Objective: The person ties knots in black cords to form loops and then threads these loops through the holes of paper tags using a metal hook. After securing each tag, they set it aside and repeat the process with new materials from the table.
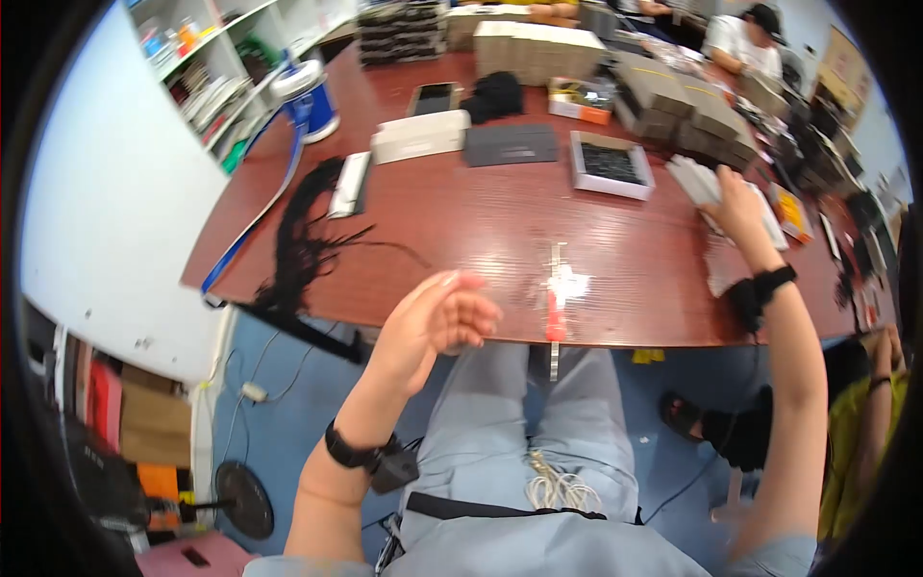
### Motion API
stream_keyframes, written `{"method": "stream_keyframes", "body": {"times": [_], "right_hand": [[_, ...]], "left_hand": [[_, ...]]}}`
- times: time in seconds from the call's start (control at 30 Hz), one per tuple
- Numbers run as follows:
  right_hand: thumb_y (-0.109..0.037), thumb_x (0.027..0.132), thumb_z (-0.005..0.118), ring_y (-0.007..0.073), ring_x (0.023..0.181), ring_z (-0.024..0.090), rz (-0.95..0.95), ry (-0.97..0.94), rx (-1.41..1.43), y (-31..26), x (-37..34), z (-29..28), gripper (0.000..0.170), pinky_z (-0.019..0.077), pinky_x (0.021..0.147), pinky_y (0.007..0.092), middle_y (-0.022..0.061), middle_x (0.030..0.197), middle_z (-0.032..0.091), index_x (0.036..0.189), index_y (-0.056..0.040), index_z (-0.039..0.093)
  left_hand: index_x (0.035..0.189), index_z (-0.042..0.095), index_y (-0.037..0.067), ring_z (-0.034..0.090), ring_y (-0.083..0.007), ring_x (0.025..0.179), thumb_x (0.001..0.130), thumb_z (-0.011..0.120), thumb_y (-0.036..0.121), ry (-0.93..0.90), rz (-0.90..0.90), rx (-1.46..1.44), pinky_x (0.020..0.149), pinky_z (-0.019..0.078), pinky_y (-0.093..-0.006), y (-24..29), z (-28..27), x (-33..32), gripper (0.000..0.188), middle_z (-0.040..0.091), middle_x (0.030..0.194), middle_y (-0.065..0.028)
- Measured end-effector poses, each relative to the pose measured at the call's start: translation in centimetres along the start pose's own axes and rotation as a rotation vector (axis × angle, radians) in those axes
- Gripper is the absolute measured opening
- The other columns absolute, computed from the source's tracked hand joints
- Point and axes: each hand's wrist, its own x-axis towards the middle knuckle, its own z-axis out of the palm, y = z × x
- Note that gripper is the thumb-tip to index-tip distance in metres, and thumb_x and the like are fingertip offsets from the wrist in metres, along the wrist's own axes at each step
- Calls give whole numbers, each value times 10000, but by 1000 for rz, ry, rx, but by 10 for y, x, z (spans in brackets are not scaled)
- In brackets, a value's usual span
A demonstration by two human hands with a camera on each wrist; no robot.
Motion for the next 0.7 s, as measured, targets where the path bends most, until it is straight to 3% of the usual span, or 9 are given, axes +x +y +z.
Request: {"method": "stream_keyframes", "body": {"times": [0.07, 0.13, 0.2, 0.27, 0.37, 0.47, 0.53, 0.6, 0.7], "right_hand": [[-224, 614, 678, 324, 817, 531, 33, -44, -32, -3, -1, -4, 531, 443, 658, 390, 163, 932, 492, 1021, -53, 384], [-221, 617, 674, 320, 821, 530, 36, -29, -3, -2, -3, -6, 547, 444, 659, 387, 153, 920, 489, 1046, -60, 375], [-226, 638, 660, 302, 790, 532, -27, 72, 41, 1, -11, -5, 542, 437, 647, 374, 132, 863, 500, 1072, -66, 378], [-226, 664, 643, 276, 744, 525, -68, 65, 280, -13, -26, -28, 496, 421, 623, 366, 110, 784, 505, 1072, -75, 405], [-190, 690, 624, 251, 648, 503, -122, 115, 414, -33, -51, -47, 417, 404, 577, 336, 89, 713, 506, 1049, -83, 441], [-155, 702, 610, 207, 570, 494, -157, 89, 515, -53, -74, -71, 396, 402, 540, 292, 73, 712, 516, 1055, -88, 444], [-143, 704, 605, 165, 531, 489, -169, -6, 601, -65, -85, -88, 388, 401, 518, 272, 61, 720, 522, 1055, -92, 447], [-135, 702, 604, 142, 490, 472, -178, 25, 596, -74, -93, -94, 383, 397, 498, 257, 53, 716, 525, 1053, -95, 456], [-144, 706, 604, 152, 490, 480, -217, -1, 668, -82, -91, -101, 343, 400, 498, 268, 53, 706, 536, 1020, -85, 479]], "left_hand": [[976, 497, -11, 523, -104, 636, 865, 398, 207, 91, 243, 454, 545, 405, -194, 12, -14, 8, 264, 574, 777, -85], [940, 517, -1, 514, -60, 618, 829, 474, 117, 216, 361, 597, 494, 375, -156, 29, -25, 10, 168, 576, 772, -61], [958, 520, 2, 527, -70, 688, 783, 527, 71, 315, 588, 1034, 553, 413, -167, 43, -48, 19, 187, 563, 842, -58], [976, 521, 35, 514, -140, 838, 740, 577, 87, 123, 652, 1512, 685, 419, -222, 68, -80, 26, 249, 511, 989, -81], [918, 525, 68, 421, -218, 1006, 723, 591, 124, -96, 657, 1742, 838, 338, -312, 74, -70, 31, 214, 437, 1100, -88], [826, 504, 82, 337, -259, 1078, 735, 580, 153, 37, 561, 1739, 912, 231, -366, 57, -80, 49, 138, 417, 1133, -89], [764, 472, 75, 338, -251, 1078, 744, 562, 142, 34, 579, 1733, 900, 233, -384, 53, -77, 50, 115, 422, 1141, -88], [741, 466, 72, 361, -249, 1058, 738, 564, 131, 39, 641, 1716, 870, 260, -369, 50, -66, 45, 115, 441, 1124, -85], [725, 467, 58, 469, -238, 880, 718, 565, 107, 49, 910, 1493, 761, 317, -343, 31, -47, 43, 110, 531, 900, -55]]}}
